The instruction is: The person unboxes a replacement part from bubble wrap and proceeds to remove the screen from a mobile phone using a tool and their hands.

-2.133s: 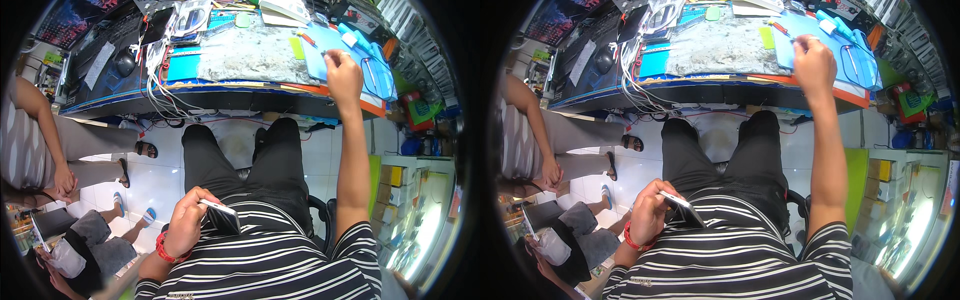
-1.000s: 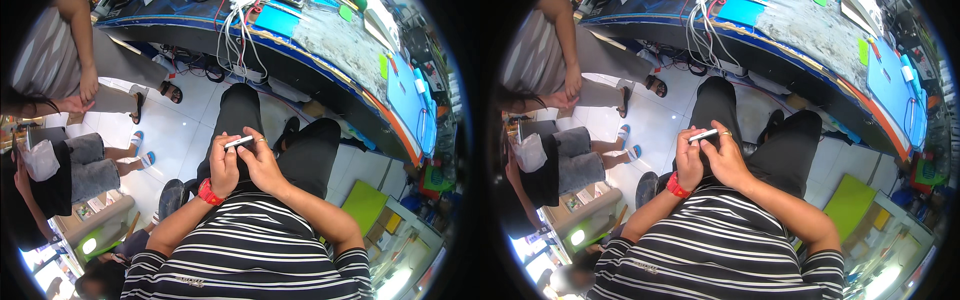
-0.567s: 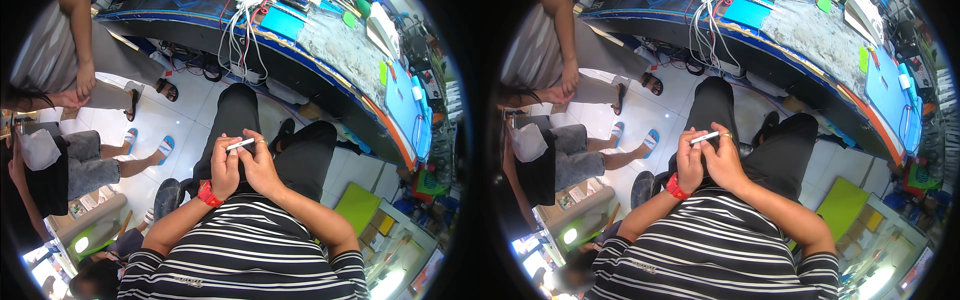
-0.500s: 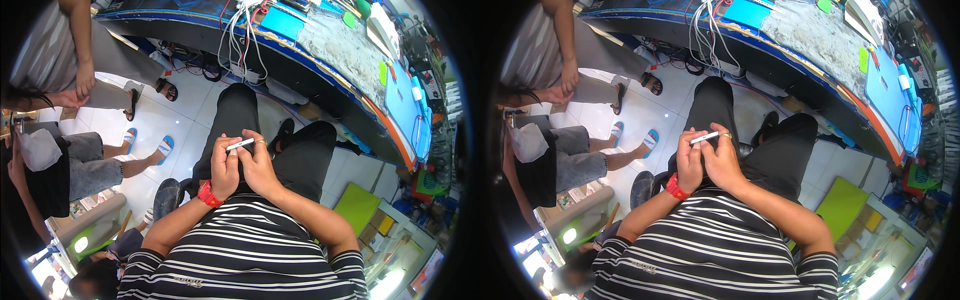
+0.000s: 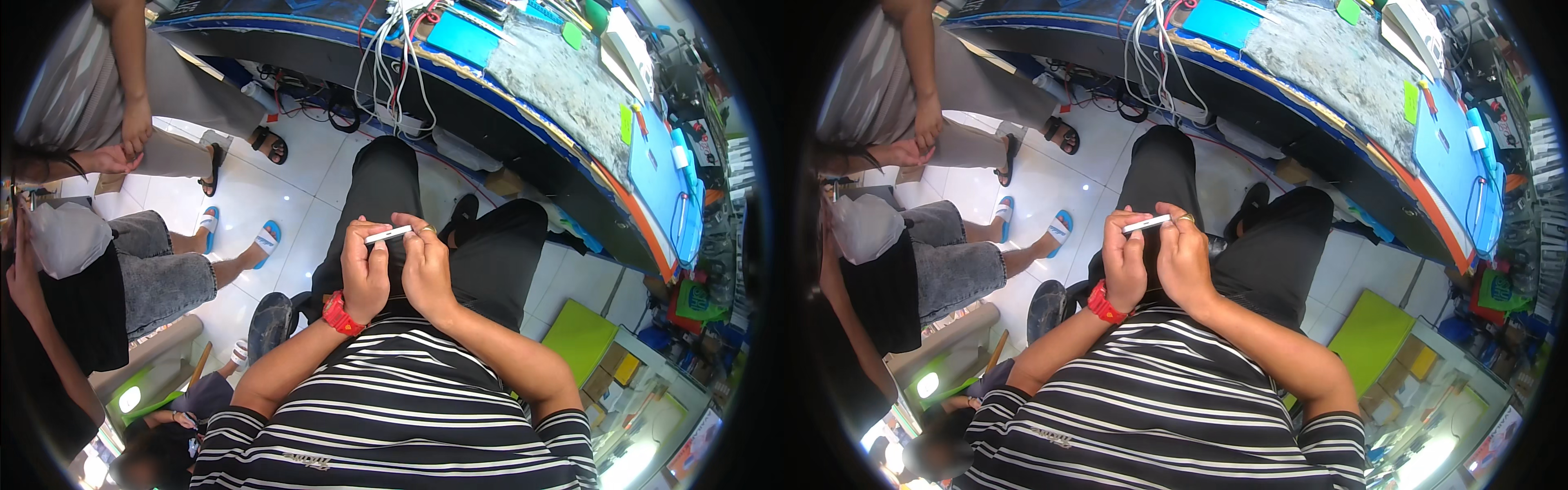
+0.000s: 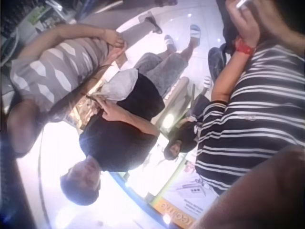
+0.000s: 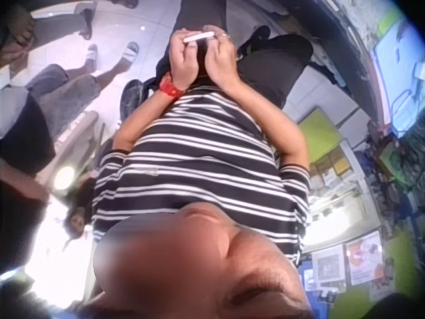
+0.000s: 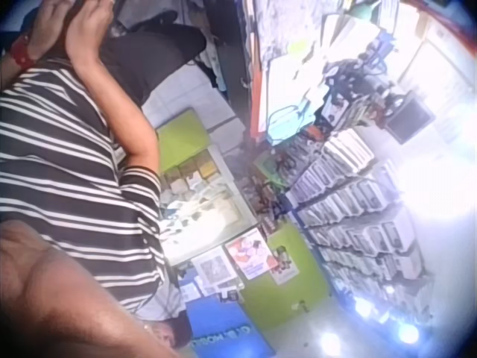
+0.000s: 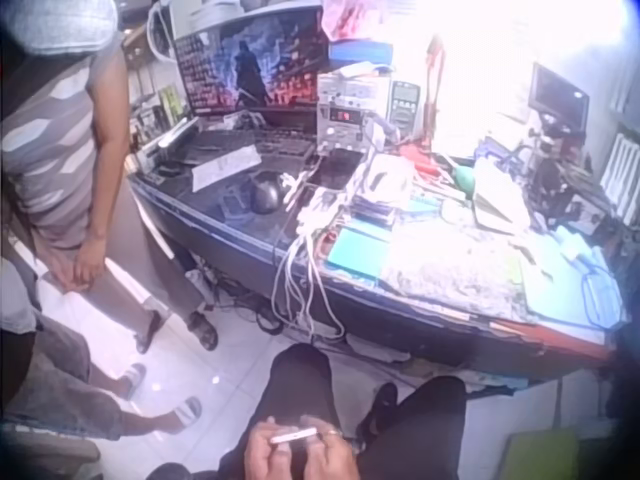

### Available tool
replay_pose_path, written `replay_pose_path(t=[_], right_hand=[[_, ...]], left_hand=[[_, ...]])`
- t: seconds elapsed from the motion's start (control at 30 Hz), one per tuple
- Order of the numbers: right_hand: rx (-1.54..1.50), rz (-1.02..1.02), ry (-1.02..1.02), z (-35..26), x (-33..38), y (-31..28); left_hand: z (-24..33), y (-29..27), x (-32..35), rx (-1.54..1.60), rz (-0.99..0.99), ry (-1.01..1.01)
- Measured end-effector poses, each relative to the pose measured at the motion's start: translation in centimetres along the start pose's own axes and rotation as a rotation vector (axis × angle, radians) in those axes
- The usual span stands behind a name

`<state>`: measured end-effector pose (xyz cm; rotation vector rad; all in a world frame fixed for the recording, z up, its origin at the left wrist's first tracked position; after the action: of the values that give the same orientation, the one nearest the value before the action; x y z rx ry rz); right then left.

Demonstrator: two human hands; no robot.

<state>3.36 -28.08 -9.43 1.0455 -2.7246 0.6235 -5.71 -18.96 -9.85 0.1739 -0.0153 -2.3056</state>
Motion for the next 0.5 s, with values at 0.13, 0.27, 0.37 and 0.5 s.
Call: replay_pose_path(t=[0.13, 0.27, 0.37, 0.5], right_hand=[[-0.115, -0.03, 0.034, 0.2, -0.2, 0.0], [-0.389, -0.112, 0.14, 1.3, -0.7, 0.6], [-0.655, -0.136, 0.301, 2.0, -0.7, 1.3], [-0.859, -0.146, 0.344, 2.8, -0.9, 2.1]], left_hand=[[0.0, 0.0, -0.1, -0.028, -0.043, -0.025], [0.0, -0.4, -0.5, -0.02, 0.025, 0.029], [-0.2, -0.4, -0.7, 0.009, 0.042, 0.003], [-0.8, -0.6, -0.7, 0.017, 0.063, -0.026]])
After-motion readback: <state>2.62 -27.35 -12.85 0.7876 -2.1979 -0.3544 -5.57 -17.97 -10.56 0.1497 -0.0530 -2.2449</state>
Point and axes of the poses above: each hand's wrist, its own x-axis away from the middle knuckle, its own y-axis out of the palm, z = x × y, the point moved 6 cm from there along -x, towards the middle knuckle, and after that the axes turned 10 degrees about x, right-handed, at the moved point
